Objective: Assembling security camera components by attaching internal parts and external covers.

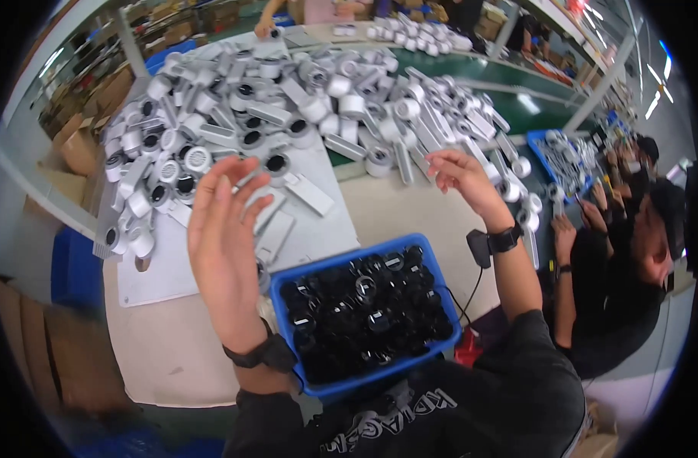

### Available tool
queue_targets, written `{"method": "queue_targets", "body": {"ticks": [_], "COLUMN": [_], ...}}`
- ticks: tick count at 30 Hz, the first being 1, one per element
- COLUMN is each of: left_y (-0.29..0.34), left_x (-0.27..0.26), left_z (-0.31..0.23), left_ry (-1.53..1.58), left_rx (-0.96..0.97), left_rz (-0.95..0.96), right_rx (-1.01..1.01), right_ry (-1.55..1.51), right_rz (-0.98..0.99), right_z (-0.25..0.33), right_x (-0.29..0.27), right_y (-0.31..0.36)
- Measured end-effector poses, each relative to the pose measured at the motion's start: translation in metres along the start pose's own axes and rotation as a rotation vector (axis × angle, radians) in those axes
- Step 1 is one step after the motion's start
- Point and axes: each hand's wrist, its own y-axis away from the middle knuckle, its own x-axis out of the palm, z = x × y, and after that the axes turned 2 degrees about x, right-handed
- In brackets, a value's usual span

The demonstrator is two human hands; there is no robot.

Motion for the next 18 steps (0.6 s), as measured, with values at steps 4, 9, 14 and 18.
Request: {"method": "queue_targets", "body": {"ticks": [4, 9, 14, 18], "left_y": [0.008, 0.015, 0.018, 0.026], "left_x": [0.006, 0.016, 0.018, 0.034], "left_z": [0.004, 0.003, 0.005, 0.010], "left_ry": [-0.085, -0.162, -0.163, -0.122], "left_rx": [0.006, 0.003, 0.038, 0.029], "left_rz": [0.050, 0.099, 0.092, 0.113], "right_rx": [-0.069, -0.226, -0.121, -0.075], "right_ry": [0.336, 1.110, 0.794, 0.788], "right_rz": [-0.068, 0.075, -0.124, -0.256], "right_z": [-0.027, -0.099, -0.114, -0.121], "right_x": [-0.031, -0.060, -0.065, -0.069], "right_y": [0.026, 0.055, 0.024, -0.025]}}
